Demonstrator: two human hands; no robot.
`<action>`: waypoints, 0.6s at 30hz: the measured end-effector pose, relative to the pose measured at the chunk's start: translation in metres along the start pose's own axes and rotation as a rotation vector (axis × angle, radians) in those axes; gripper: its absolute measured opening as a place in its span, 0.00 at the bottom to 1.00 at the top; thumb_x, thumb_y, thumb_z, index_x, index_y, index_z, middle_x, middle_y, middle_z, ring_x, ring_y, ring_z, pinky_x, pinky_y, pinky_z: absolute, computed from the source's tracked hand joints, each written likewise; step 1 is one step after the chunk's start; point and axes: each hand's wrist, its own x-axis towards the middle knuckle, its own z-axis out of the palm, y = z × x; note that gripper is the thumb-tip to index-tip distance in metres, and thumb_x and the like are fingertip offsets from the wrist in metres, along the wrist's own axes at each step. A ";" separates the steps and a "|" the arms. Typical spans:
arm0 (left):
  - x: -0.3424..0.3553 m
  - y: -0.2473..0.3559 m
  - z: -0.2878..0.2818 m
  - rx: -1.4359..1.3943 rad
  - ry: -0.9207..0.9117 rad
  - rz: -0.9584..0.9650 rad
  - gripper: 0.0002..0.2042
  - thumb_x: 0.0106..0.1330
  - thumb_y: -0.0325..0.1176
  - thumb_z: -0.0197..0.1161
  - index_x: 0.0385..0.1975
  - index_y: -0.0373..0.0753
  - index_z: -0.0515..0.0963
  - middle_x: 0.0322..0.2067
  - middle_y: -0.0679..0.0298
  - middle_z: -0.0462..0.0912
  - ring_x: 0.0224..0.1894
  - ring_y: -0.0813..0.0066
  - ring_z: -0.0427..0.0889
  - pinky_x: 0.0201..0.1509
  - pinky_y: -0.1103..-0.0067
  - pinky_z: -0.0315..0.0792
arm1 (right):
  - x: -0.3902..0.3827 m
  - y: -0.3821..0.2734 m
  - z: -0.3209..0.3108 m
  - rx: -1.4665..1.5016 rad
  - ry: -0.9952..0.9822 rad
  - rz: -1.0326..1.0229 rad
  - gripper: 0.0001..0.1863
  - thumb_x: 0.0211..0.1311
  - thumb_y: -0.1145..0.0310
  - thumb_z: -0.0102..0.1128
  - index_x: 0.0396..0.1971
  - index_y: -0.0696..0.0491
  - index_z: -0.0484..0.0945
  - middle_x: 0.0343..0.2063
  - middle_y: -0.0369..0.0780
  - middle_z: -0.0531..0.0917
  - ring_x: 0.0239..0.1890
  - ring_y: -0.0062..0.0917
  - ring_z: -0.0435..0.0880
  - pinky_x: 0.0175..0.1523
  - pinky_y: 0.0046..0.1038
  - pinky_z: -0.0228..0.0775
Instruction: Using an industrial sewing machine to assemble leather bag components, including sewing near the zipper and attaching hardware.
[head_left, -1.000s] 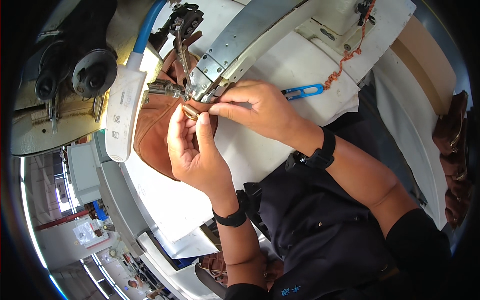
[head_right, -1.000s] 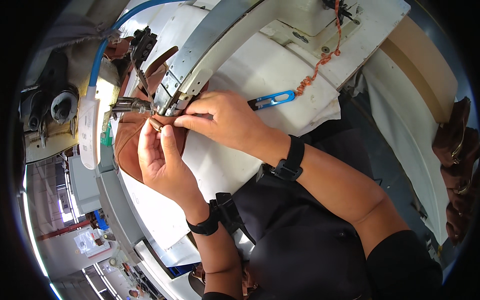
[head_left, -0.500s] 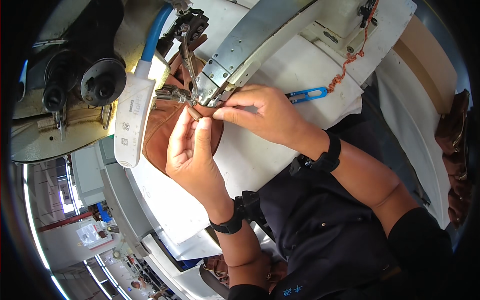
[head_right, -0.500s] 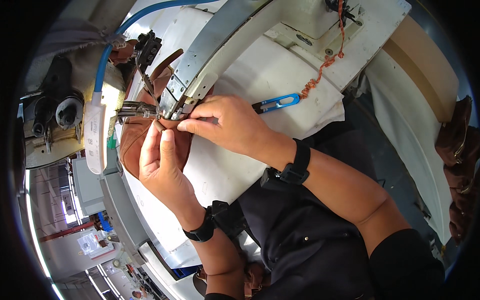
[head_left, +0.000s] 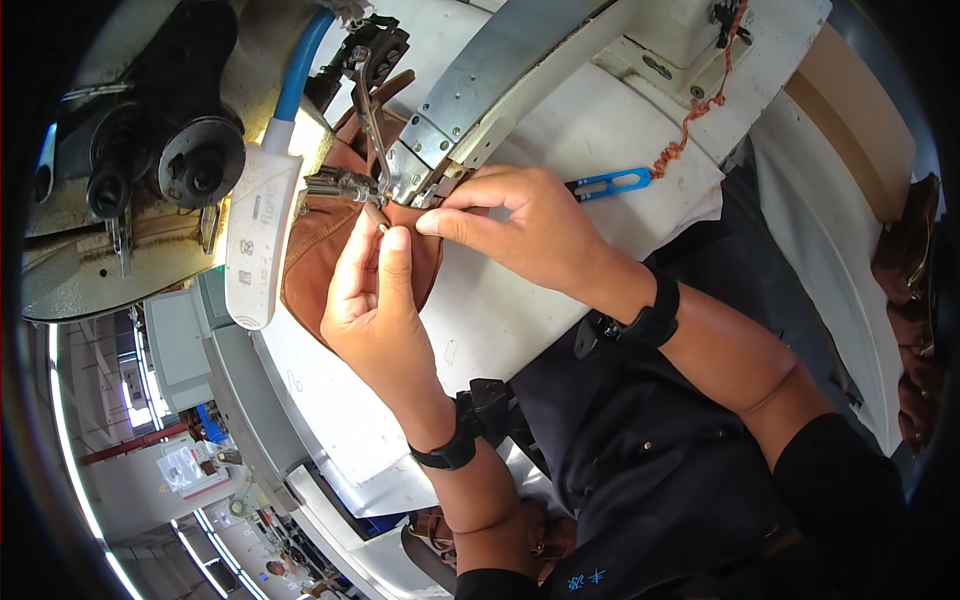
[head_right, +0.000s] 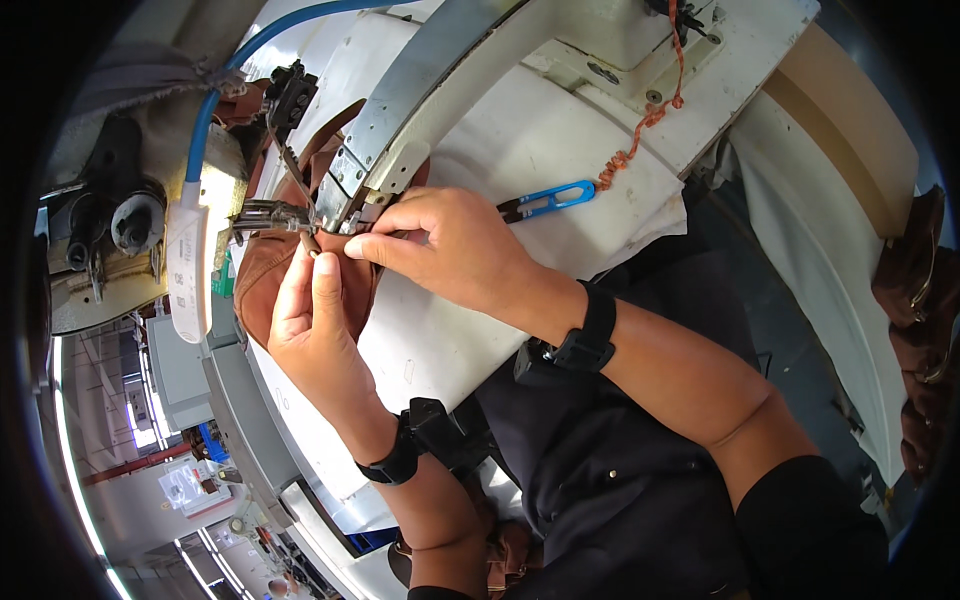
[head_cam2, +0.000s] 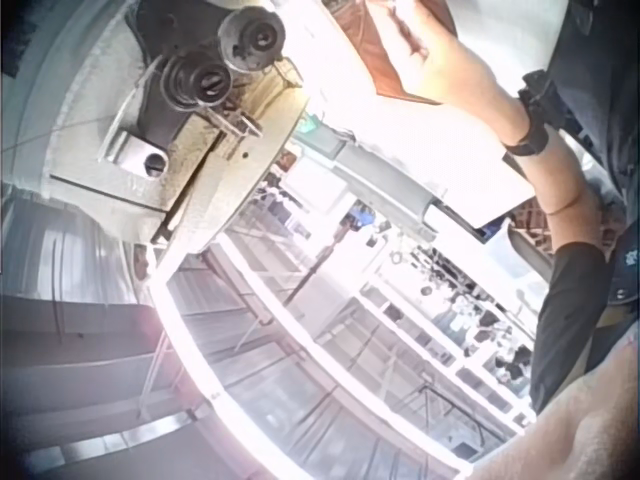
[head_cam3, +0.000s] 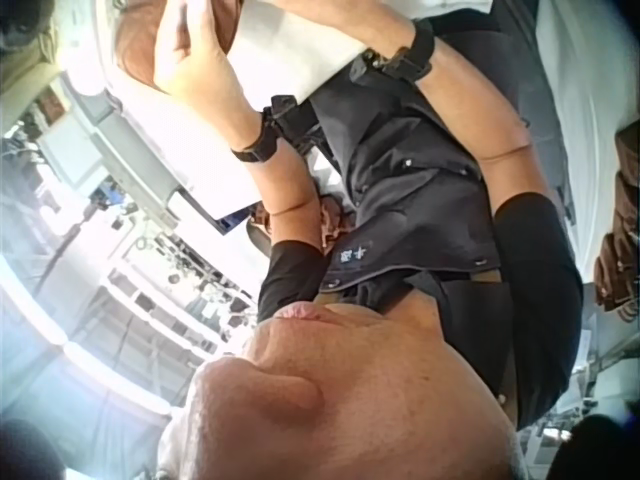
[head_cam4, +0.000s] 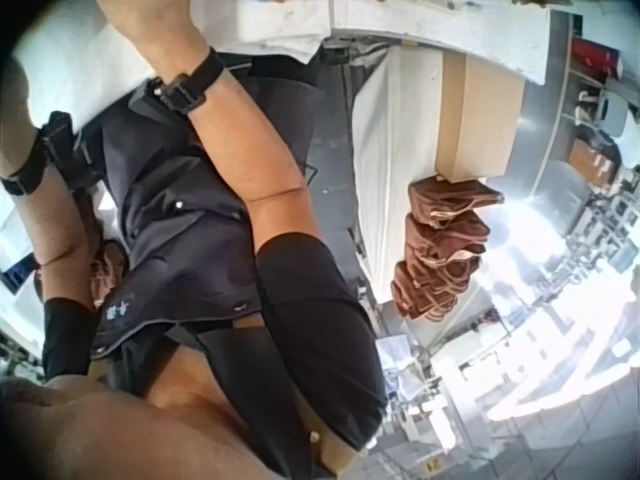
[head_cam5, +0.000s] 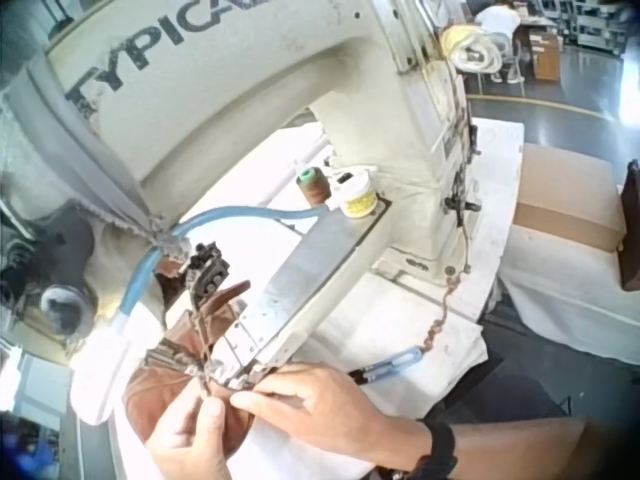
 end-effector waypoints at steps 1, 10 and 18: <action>0.001 -0.002 -0.002 0.021 0.011 0.021 0.17 0.73 0.26 0.70 0.58 0.26 0.82 0.48 0.58 0.89 0.47 0.78 0.87 0.56 0.83 0.79 | 0.000 0.001 0.001 -0.007 0.010 -0.030 0.10 0.67 0.66 0.74 0.38 0.59 0.90 0.31 0.39 0.89 0.34 0.22 0.85 0.40 0.24 0.75; 0.013 0.003 -0.009 0.068 -0.032 -0.017 0.18 0.74 0.30 0.70 0.58 0.26 0.82 0.46 0.60 0.89 0.46 0.82 0.85 0.54 0.85 0.77 | -0.001 -0.010 0.005 0.047 0.049 0.048 0.10 0.67 0.66 0.74 0.38 0.59 0.90 0.29 0.38 0.88 0.32 0.17 0.83 0.38 0.22 0.73; 0.004 -0.042 0.019 0.751 0.212 0.710 0.14 0.82 0.31 0.55 0.55 0.29 0.82 0.40 0.56 0.86 0.40 0.67 0.84 0.44 0.73 0.78 | 0.001 0.017 0.016 -0.194 0.299 -0.304 0.18 0.59 0.51 0.78 0.30 0.52 0.90 0.27 0.35 0.89 0.32 0.31 0.86 0.44 0.34 0.73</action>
